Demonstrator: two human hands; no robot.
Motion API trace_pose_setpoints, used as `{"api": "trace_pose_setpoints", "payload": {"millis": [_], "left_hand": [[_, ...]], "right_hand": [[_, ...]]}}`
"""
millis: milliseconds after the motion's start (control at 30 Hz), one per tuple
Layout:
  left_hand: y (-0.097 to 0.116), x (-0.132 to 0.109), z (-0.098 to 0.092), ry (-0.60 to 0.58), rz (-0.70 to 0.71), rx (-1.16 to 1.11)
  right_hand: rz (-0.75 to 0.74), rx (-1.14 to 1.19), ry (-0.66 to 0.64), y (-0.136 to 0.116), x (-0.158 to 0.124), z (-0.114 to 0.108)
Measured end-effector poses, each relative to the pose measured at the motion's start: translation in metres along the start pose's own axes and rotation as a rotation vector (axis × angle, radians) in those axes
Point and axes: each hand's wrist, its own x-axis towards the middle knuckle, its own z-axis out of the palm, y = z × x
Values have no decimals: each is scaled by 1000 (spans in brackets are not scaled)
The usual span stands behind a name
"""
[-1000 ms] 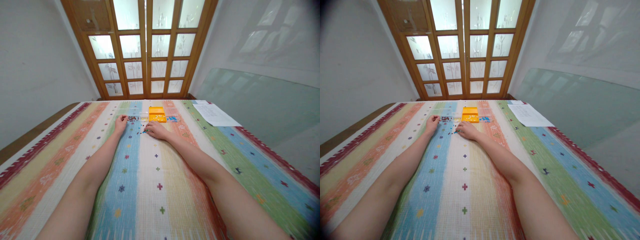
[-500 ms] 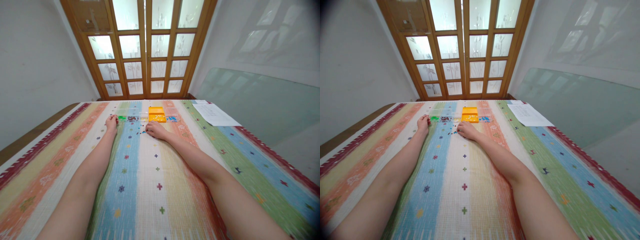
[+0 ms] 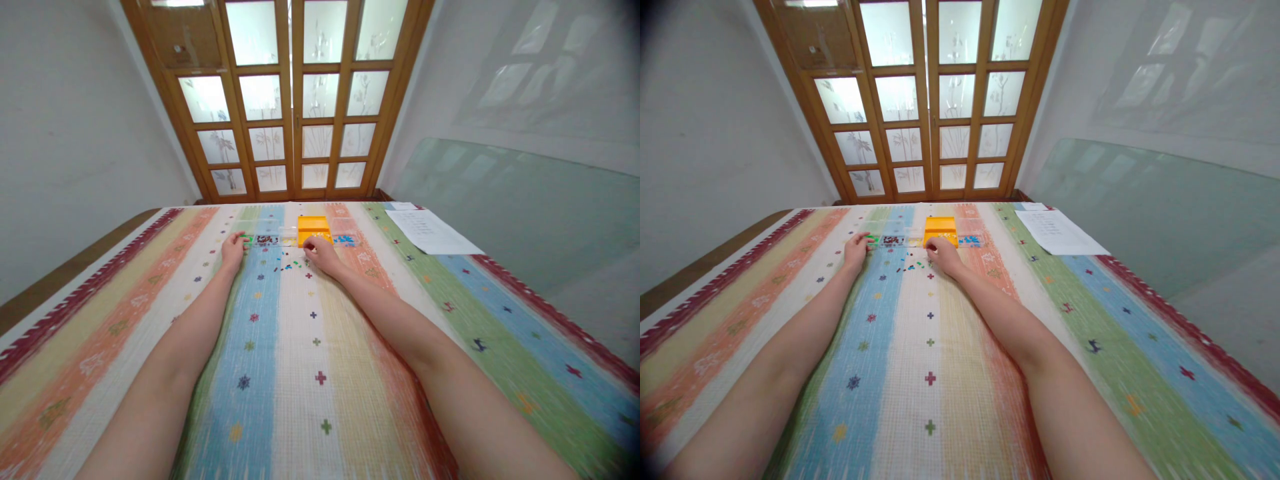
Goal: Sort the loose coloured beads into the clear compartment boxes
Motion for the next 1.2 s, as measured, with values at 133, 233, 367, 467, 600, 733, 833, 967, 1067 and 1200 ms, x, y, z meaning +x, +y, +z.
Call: {"api": "trace_pose_setpoints", "payload": {"millis": [133, 233, 367, 467, 600, 733, 833, 967, 1067, 1200], "left_hand": [[8, -17, 14, -195, 193, 211], [18, -31, 24, -333, 369, 342], [30, -50, 36, -473, 539, 476], [39, -61, 41, -571, 629, 512], [44, -66, 44, -635, 705, 566], [40, -65, 44, -665, 746, 554], [37, -63, 45, -689, 769, 541], [35, -63, 46, -725, 773, 569], [34, -63, 46, -732, 768, 583], [35, -63, 46, -744, 762, 597]], "right_hand": [[113, 24, 122, 15, 5, -7], [239, 34, 209, 25, 5, -10], [371, 46, 279, 32, 5, -12], [409, 49, 298, 34, 4, -13], [363, 41, 307, 34, 3, -11], [317, 10, 271, 31, 3, -8], [306, -16, 252, 31, 4, -6], [284, -24, 255, 33, 5, -4], [271, -31, 258, 34, 4, -3], [223, -62, 246, 33, 4, -2]]}}
